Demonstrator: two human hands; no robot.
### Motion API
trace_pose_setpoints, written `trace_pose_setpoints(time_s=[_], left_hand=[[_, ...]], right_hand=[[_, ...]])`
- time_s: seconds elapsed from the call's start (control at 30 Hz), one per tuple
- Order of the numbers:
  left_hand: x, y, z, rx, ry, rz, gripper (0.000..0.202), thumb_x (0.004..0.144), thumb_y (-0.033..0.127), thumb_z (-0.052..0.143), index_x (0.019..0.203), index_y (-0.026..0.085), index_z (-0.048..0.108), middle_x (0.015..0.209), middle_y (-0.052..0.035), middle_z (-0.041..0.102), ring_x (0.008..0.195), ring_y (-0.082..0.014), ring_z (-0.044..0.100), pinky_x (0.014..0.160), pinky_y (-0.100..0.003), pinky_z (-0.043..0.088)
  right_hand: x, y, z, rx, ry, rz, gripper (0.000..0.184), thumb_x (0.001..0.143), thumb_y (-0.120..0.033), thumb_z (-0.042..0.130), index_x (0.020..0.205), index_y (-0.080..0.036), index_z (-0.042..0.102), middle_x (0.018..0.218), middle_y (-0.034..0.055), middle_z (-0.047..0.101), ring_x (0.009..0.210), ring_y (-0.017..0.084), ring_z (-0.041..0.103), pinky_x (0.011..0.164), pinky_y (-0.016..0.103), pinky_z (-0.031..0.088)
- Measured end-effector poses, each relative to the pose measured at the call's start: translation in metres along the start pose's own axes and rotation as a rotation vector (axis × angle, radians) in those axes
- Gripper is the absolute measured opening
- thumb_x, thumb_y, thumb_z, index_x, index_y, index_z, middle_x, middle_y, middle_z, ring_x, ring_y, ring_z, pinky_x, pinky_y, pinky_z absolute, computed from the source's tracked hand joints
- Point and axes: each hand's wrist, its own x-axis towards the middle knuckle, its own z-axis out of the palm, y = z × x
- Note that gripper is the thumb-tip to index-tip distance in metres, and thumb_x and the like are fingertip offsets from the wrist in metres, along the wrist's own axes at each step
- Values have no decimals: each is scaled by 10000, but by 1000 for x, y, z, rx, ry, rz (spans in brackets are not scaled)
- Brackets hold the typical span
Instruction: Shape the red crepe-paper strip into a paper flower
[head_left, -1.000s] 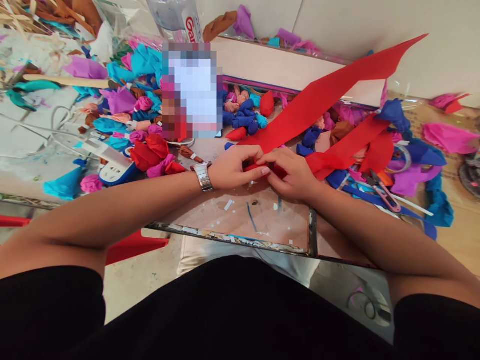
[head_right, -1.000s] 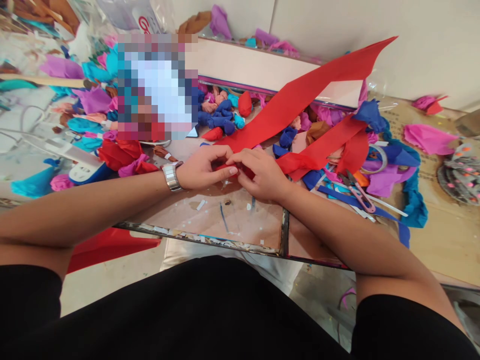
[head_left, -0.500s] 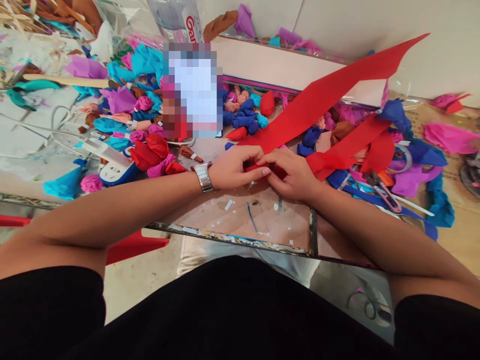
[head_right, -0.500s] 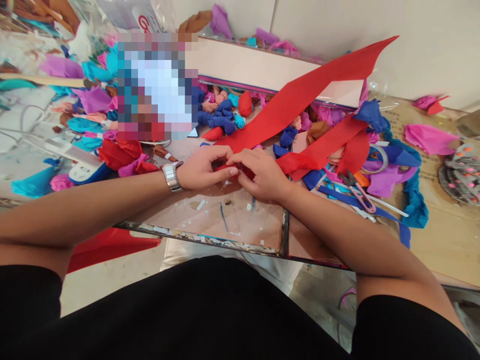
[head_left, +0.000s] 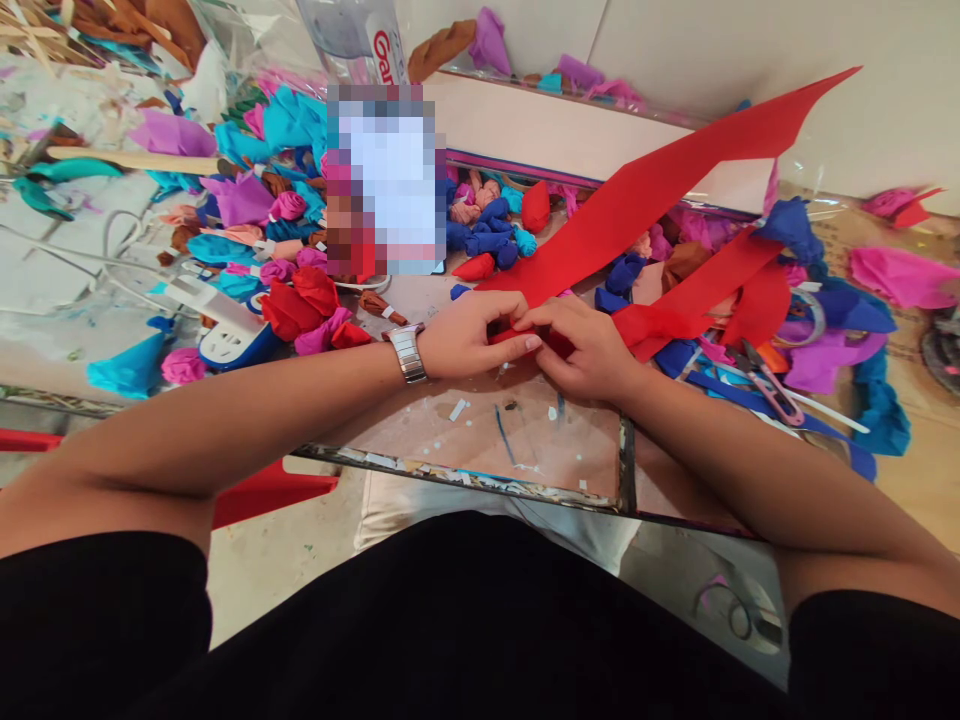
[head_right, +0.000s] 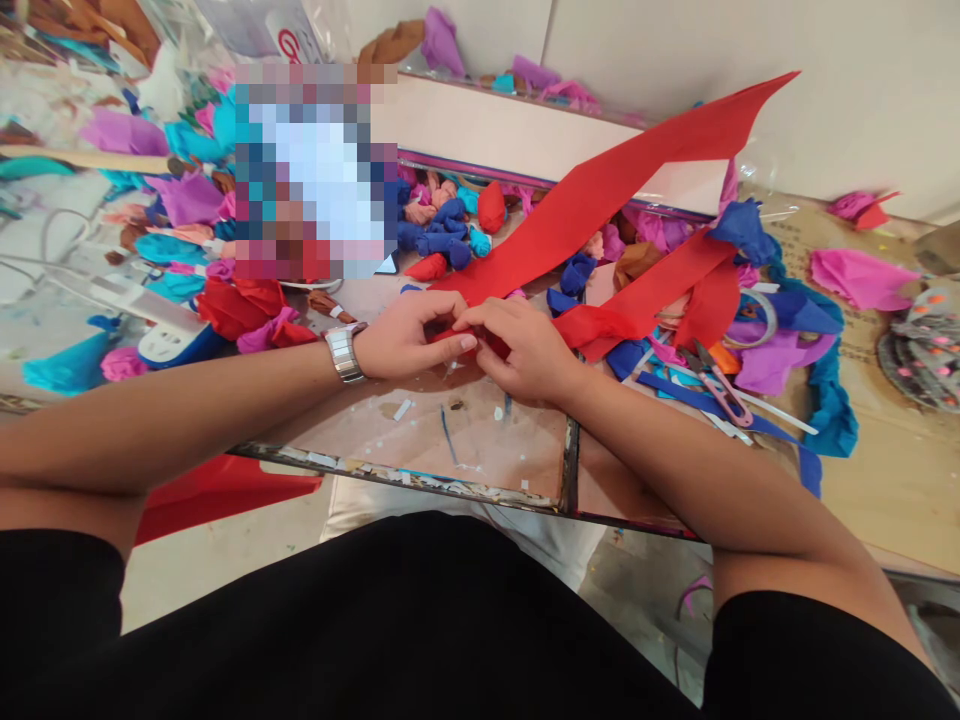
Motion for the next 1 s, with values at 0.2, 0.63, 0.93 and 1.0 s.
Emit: trace_pose_setpoints(time_s=[0.2, 0.63, 0.93, 1.0], left_hand=[[0, 0, 0, 3, -2, -6, 446, 1013, 593, 626, 827, 194, 556, 713, 24, 575, 635, -111, 459, 628, -278, 356], [0, 0, 0, -3, -13, -17, 450, 1015, 603, 622, 834, 196, 563, 724, 18, 594, 638, -114, 475, 626, -278, 369], [0, 1, 1, -8, 5, -9, 501, 1016, 655, 598, 824, 194, 563, 716, 18, 569, 642, -115, 461, 625, -272, 367], [0, 0, 1, -14, 10, -3, 518, 1020, 671, 584, 826, 192, 566, 733, 10, 582, 654, -115, 472, 637, -270, 379]], right_hand=[[0, 1, 1, -5, 3, -1, 179, 1039, -288, 573, 1187, -271, 672, 1035, 44, 792, 933, 227, 742, 858, 395, 566], [-1, 2, 2, -3, 6, -8, 176, 1032, -274, 577, 1186, -274, 663, 1040, 38, 791, 932, 223, 737, 865, 389, 561], [0, 1, 1, -18, -2, 1, 188, 1023, -269, 575, 1189, -274, 661, 1024, 40, 790, 924, 227, 738, 857, 388, 561], [0, 1, 1, -24, 2, 2, 199, 1019, -262, 578, 1199, -274, 662, 1035, 41, 792, 932, 227, 739, 864, 388, 560]])
